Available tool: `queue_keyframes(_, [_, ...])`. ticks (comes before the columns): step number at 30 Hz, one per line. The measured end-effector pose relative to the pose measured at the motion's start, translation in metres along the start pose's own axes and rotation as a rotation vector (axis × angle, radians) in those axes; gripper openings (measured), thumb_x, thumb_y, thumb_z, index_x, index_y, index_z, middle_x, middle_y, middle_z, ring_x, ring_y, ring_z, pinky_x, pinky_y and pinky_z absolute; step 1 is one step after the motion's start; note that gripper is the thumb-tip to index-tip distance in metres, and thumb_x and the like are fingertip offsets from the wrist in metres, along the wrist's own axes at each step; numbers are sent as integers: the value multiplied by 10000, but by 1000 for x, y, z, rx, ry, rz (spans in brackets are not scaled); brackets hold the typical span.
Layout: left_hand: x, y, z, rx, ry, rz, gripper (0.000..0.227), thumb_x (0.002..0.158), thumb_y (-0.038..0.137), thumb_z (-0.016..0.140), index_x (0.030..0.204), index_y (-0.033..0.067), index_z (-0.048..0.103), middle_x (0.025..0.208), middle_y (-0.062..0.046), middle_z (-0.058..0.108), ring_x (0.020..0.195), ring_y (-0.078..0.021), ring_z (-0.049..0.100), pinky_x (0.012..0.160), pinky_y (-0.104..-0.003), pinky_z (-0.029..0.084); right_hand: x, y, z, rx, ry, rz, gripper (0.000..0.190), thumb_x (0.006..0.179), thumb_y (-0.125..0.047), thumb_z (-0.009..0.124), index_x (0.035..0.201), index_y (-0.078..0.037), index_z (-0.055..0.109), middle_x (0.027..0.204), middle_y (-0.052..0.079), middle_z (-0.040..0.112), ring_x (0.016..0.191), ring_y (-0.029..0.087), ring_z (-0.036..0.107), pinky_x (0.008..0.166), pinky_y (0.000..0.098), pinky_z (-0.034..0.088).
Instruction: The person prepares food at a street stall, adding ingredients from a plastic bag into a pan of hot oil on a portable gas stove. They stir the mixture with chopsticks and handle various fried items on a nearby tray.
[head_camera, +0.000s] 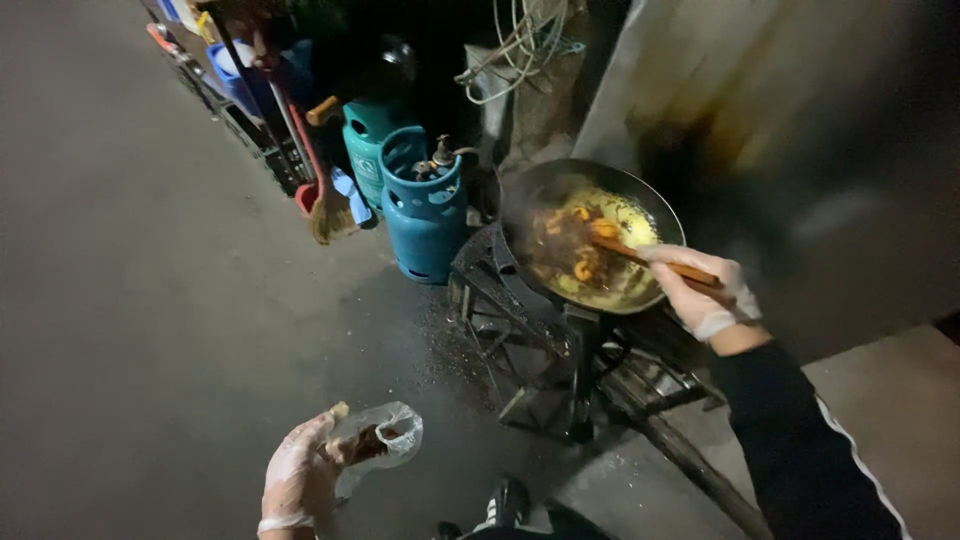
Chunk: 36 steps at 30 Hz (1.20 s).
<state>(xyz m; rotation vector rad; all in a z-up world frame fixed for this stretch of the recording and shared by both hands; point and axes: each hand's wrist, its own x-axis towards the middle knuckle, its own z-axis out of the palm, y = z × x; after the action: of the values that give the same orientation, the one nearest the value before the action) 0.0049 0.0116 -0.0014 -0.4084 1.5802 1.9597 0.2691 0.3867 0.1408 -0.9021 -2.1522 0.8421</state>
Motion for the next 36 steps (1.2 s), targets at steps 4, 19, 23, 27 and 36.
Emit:
queue_keyframes(4, [-27, 21, 6, -5, 3, -2, 237, 819, 89, 575, 1024, -23, 616, 1023, -143, 665, 711, -283, 584, 641, -341, 447, 3, -14, -5, -212, 106, 156, 164, 843, -137, 605, 943, -164, 733, 947, -8, 706, 917, 89, 639, 795, 220, 450])
queue_keyframes(19, [-62, 53, 32, 96, 111, -43, 213, 870, 50, 529, 1057, -47, 563, 1119, -162, 649, 998, -242, 590, 812, -327, 453, 10, 10, -31, -53, -119, -15, 176, 864, -68, 593, 1003, -65, 699, 1047, 71, 694, 958, 120, 628, 888, 226, 458])
queue_keyframes(23, [4, 6, -4, -27, 8, 10, 212, 799, 71, 596, 989, -23, 591, 988, -157, 660, 786, -247, 599, 648, -340, 460, -2, -20, -15, -82, -207, 32, 299, 823, -93, 593, 1112, -78, 669, 1157, 111, 659, 1023, 157, 640, 940, 237, 451])
queue_keyframes(27, [-3, 12, 3, 86, 33, -33, 196, 837, 91, 566, 1009, 19, 624, 929, -107, 656, 702, -188, 544, 651, -274, 412, -19, -77, -11, -78, -284, -73, 236, 812, -103, 603, 1018, -89, 717, 1068, 54, 718, 1003, 132, 670, 904, 238, 492])
queue_keyframes(36, [55, -26, -43, 513, -96, 289, 284, 760, -11, 610, 1036, 47, 643, 1095, -93, 670, 958, -182, 632, 803, -267, 467, 13, 6, -6, -176, -175, -84, 254, 831, -108, 598, 1067, -88, 693, 1101, 79, 682, 1009, 131, 635, 941, 221, 445])
